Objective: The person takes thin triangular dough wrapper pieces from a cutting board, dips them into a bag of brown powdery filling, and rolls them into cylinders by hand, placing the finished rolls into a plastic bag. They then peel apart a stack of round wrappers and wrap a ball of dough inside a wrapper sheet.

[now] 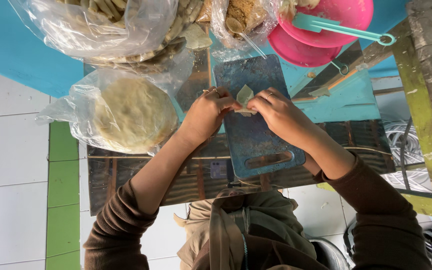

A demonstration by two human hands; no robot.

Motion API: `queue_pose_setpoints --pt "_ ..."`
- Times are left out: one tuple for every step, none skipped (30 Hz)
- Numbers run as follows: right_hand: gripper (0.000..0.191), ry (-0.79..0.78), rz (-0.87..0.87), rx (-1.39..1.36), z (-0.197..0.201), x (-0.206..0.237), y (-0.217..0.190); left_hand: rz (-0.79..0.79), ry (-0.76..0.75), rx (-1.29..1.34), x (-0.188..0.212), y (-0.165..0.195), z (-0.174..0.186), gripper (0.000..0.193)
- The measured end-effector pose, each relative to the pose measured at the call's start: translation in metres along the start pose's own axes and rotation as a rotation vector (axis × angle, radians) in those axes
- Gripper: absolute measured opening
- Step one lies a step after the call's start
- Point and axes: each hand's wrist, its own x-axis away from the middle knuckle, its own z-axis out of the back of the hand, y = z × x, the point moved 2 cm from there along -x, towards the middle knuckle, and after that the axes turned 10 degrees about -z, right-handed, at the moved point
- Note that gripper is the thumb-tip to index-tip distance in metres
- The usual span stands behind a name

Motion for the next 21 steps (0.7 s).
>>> queue_pose_setpoints --pt "0.023 -0.015 0.011 0.021 0.001 0.001 0.0 -0.032 0.001 -0.069 0.0 0.002 0.002 0.011" --pt "0.02 -0.001 0.004 -0.002 0.001 0.002 0.0 -0.063 0.002 -0.138 0.0 0.004 0.004 0.01" --pt "0.018 0.013 -0.003 -0.025 -0.001 0.002 -0.001 -0.063 0.001 -0.156 0.0 0.005 0.005 0.011" --pt "0.017 0.026 -0.01 -0.047 -0.002 0.003 0.0 -0.062 -0.001 -0.175 -0.001 0.006 0.005 0.013" --pt "0.016 0.053 -0.012 -0.041 -0.004 0.004 0.001 -0.061 -0.004 -0.192 -0.001 0.008 0.005 0.016" --pt "0.014 0.08 -0.014 -0.035 -0.007 0.005 0.001 -0.064 0.006 -0.243 -0.001 0.009 0.004 0.014" --pt "0.013 0.106 -0.016 -0.027 -0.01 0.005 0.002 -0.068 0.017 -0.293 -0.001 0.011 0.003 0.012" --pt "0.012 0.113 -0.041 -0.025 -0.013 0.006 0.004 -0.073 0.032 -0.344 -0.002 0.012 0.001 0.01" --pt "0.011 0.121 -0.063 -0.021 -0.016 0.006 0.005 -0.028 0.064 -0.31 -0.003 0.011 0.0 0.009" --pt "0.011 0.129 -0.083 -0.018 -0.018 0.005 0.008 0.015 0.096 -0.277 -0.003 0.012 -0.002 0.008" --pt "0.011 0.155 -0.09 -0.03 -0.019 0.004 0.01 0.06 0.125 -0.243 -0.002 0.012 -0.004 0.008" --pt "0.012 0.181 -0.097 -0.044 -0.019 0.003 0.013 0.11 0.136 -0.189 -0.002 0.01 -0.005 0.009" --pt "0.013 0.208 -0.103 -0.058 -0.019 0.001 0.016 0.158 0.147 -0.137 -0.003 0.008 -0.005 0.009" --pt "0.015 0.171 -0.169 -0.124 -0.019 -0.001 0.02 0.206 0.155 -0.082 -0.003 0.006 -0.006 0.01" --pt "0.016 0.132 -0.238 -0.192 -0.019 -0.002 0.023 0.217 0.16 -0.062 -0.003 0.006 -0.006 0.011" --pt "0.017 0.092 -0.306 -0.26 -0.02 -0.004 0.026 0.227 0.166 -0.041 -0.003 0.005 -0.007 0.011" --pt "0.021 0.097 -0.325 -0.278 -0.019 -0.005 0.027 0.237 0.173 -0.021 -0.003 0.004 -0.007 0.012" --pt "0.024 0.102 -0.345 -0.296 -0.019 -0.005 0.027 0.212 0.163 -0.014 -0.003 0.003 -0.008 0.011" --pt "0.029 0.105 -0.367 -0.314 -0.019 -0.006 0.027 0.189 0.152 -0.005 -0.003 0.003 -0.008 0.011" --pt "0.023 0.108 -0.302 -0.285 -0.019 -0.005 0.024 0.17 0.14 0.005 -0.002 0.004 -0.009 0.011" --pt "0.017 0.109 -0.236 -0.257 -0.019 -0.005 0.022 0.133 0.136 -0.04 -0.002 0.005 -0.01 0.012"
